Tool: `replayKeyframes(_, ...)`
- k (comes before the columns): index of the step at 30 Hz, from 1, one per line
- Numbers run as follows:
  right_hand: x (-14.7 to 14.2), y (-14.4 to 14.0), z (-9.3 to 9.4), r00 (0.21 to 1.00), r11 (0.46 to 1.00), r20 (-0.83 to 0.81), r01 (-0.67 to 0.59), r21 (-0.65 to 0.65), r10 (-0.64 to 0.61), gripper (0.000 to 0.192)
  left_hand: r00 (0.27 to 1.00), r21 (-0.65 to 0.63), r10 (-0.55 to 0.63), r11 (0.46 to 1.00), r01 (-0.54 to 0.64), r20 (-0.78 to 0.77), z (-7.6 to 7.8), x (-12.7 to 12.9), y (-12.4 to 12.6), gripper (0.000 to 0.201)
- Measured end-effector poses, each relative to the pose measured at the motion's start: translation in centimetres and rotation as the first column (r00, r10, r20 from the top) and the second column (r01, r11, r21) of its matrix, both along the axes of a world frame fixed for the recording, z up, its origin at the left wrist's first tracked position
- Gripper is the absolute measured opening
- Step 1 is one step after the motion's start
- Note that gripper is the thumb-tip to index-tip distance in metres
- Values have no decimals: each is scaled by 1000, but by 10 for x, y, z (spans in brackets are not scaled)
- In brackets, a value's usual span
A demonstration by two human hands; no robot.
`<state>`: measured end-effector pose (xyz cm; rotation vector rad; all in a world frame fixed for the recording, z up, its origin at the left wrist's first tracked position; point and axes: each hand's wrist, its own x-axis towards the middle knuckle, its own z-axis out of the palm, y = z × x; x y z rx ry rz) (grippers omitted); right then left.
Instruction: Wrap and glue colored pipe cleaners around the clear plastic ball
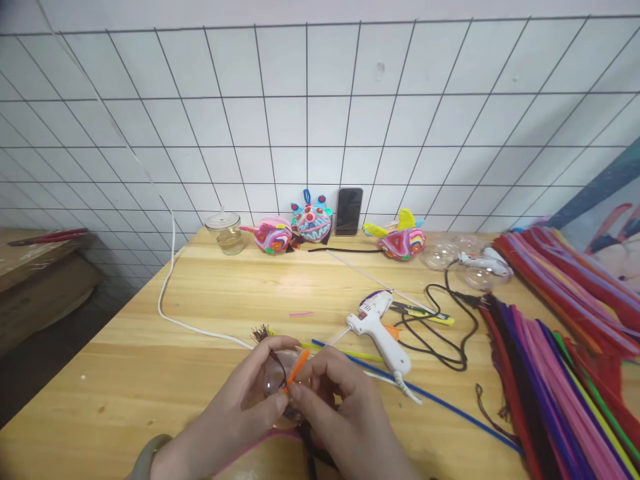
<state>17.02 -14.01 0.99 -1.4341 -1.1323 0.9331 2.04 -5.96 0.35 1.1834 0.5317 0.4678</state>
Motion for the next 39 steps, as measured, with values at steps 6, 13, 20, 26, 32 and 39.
replayKeyframes(6,0,3,-2,1000,1000,-18,-4,8,4,20,1000,14,1,1000,-1,7,-4,2,-1,43)
replayKeyframes(13,0,3,6,1000,999,4,-26,-35,26,18,1000,68,7,998,-5,-30,-2,0,-2,40)
replayKeyframes(20,2,3,7,990,993,-112,-97,-69,89,20,1000,-73,-11,997,13,25,1,3,0,39)
replayKeyframes(26,2,4,5,988,991,-124,-101,-85,90,19,996,-134,-55,989,64,68,3,5,0,36)
replayKeyframes(32,1,6,12,989,987,-102,-117,-111,106,14,999,-12,1,1000,-2,-43,1,3,1,43)
replayKeyframes(39,4,4,12,986,988,-114,-129,-85,120,16,998,23,19,1000,-18,-52,0,3,0,41)
